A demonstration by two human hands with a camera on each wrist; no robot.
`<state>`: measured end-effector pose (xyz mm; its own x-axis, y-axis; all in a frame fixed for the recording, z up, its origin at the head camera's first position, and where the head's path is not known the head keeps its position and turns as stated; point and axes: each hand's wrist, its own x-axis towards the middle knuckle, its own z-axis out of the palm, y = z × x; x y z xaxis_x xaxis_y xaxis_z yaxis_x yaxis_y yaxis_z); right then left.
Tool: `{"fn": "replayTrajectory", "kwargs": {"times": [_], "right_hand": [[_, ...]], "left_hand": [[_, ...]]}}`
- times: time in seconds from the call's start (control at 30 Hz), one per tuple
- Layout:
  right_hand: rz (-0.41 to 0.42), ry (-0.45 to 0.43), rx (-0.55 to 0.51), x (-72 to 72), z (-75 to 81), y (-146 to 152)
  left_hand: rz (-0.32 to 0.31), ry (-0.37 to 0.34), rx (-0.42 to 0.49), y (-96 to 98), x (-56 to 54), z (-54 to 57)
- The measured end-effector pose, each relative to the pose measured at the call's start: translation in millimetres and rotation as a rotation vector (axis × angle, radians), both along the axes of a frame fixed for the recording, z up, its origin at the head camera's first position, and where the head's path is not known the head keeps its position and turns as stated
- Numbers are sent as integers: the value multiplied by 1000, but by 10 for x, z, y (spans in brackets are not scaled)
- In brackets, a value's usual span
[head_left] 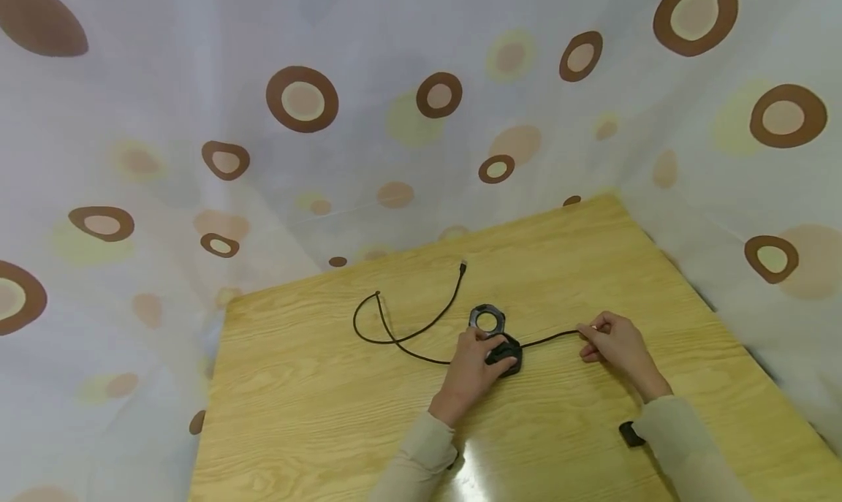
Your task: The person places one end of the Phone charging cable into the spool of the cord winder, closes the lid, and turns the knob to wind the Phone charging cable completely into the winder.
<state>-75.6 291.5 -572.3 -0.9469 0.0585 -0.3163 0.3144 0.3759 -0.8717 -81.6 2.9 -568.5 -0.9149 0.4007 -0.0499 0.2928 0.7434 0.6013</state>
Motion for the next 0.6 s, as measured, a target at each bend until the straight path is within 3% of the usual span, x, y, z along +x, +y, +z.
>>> {"fn": "replayTrajectory", "kwargs": {"times": [0.1,0.33,0.43,0.6], "right_hand": [[23,43,108,40,0,-14],[69,253,522,105,10,-275],[114,288,547,123,12,-459],[198,304,445,96,-4,-709]], "left_hand": [[10,-22,-9,35,-9,5],[2,-18,-22,24,-4,2],[11,-14,-23,26,-4,-2],[11,18,-21,36,-9,-25]]}}
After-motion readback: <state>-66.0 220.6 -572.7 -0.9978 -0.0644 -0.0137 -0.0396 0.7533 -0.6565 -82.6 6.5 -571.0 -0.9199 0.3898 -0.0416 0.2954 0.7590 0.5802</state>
